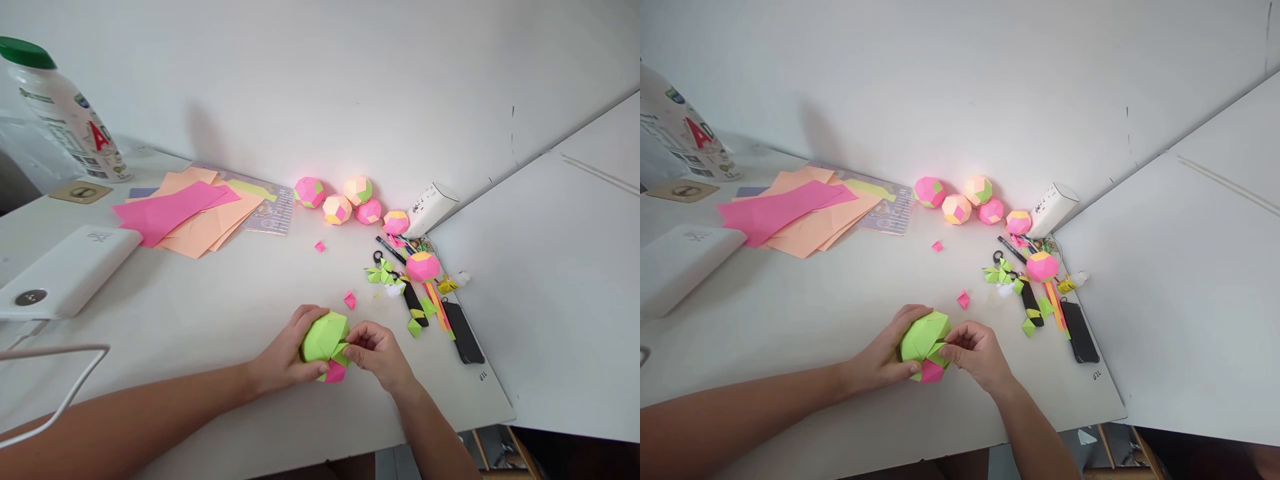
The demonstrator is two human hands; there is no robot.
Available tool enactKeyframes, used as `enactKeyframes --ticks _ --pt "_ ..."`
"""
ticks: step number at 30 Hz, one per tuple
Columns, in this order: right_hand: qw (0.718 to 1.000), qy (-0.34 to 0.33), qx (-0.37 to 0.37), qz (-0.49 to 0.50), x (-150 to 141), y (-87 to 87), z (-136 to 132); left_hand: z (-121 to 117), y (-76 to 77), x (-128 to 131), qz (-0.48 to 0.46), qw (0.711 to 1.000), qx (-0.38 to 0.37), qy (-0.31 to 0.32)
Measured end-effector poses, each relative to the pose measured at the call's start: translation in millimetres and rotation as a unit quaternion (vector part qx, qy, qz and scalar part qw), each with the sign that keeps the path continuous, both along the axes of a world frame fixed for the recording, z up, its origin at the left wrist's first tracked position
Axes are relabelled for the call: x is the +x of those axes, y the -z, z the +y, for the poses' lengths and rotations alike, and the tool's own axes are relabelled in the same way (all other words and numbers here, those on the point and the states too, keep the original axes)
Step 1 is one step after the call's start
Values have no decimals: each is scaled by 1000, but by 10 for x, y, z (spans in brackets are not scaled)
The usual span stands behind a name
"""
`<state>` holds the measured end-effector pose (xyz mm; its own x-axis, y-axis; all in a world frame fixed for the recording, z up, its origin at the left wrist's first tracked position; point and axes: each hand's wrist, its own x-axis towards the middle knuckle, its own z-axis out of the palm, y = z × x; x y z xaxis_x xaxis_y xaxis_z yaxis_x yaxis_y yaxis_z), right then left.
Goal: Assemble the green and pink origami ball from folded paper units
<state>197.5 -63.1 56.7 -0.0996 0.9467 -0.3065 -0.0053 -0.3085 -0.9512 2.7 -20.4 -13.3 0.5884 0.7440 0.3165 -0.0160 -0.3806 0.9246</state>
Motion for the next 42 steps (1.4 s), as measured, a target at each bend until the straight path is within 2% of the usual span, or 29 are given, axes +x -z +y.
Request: enactKeyframes --ticks 2,9,13,23,30,33,35,38,42 --pt "1000 6 0 -5 -8 -16 -2 -6 9 6 3 999 45 -19" --pt "999 8 31 -20 -25 -60 -16 -95 -67 -15 30 986 162 -22" --pt "999 2 45 -27 -48 -63 -37 -114 -75 -14 59 978 200 -7" --pt "998 -15 43 -37 -63 -67 -67 -88 21 9 54 984 169 -14" --pt "997 -33 56 -51 -82 -112 -80 -18 -90 0 58 992 108 29" --pt "999 -22 31 -38 -80 -96 -64 18 -135 -12 71 992 97 46" --pt "1000 -4 8 -30 -70 -77 -45 27 -139 -17 76 993 90 32" --pt "999 26 3 -35 -51 -52 -19 17 -109 -13 59 992 111 15" --pt "999 34 17 -36 -50 -49 -21 -9 -65 4 34 984 167 44"
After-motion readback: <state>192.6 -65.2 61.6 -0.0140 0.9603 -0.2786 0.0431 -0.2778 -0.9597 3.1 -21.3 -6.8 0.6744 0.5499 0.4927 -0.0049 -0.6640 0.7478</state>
